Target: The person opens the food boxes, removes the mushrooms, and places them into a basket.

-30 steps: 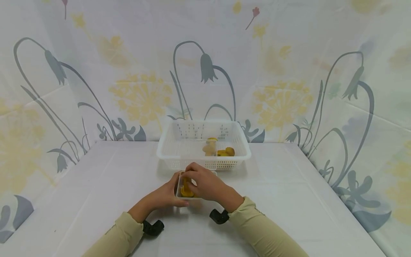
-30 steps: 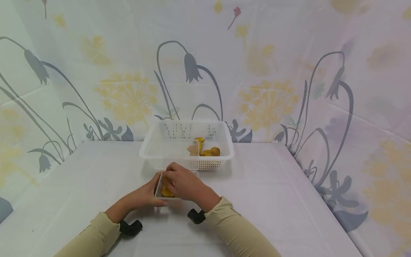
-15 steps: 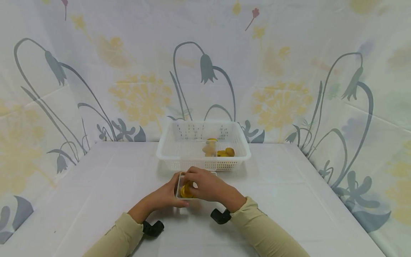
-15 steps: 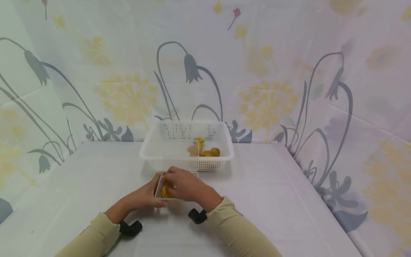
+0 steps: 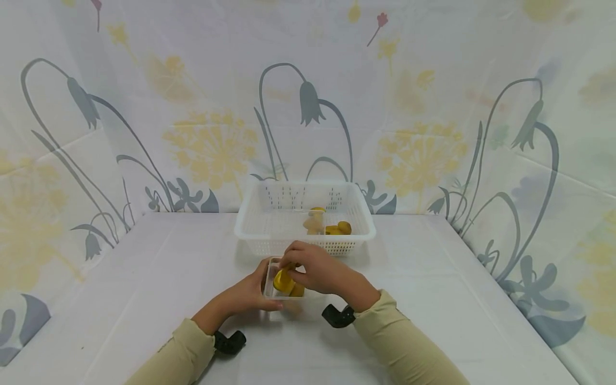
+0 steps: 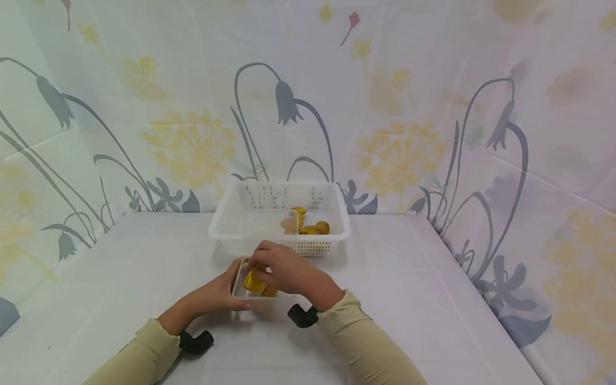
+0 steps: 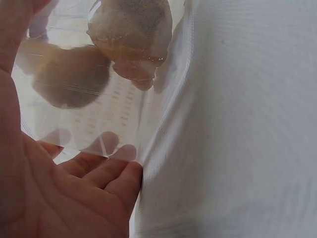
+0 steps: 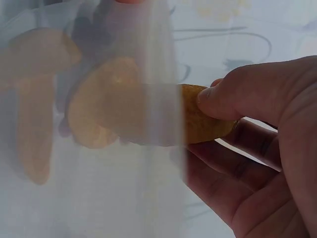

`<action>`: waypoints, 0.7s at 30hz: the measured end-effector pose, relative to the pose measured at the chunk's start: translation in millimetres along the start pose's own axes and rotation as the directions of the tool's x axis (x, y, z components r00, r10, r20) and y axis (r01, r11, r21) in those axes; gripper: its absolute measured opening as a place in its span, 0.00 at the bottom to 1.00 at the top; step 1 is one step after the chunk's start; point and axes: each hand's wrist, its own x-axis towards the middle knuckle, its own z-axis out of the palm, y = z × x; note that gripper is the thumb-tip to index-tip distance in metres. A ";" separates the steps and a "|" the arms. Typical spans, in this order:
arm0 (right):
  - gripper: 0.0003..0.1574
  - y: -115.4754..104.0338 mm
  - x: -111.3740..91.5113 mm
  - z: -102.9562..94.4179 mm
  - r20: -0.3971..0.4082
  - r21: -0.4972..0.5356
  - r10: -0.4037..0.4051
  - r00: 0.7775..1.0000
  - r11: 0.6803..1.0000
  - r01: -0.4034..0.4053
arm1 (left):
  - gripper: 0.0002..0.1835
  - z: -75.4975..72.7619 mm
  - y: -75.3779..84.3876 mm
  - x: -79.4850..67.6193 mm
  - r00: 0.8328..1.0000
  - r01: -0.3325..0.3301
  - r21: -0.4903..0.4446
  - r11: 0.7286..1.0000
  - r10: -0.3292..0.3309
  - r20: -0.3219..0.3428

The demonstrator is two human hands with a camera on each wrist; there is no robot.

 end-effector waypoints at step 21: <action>0.09 7.4 -14.0 -43.3 -0.283 -0.021 -0.129 0.950 0.992 0.128 | 0.54 0.1 -0.9 0.4 0.999 -0.038 -0.014 0.999 0.039 0.008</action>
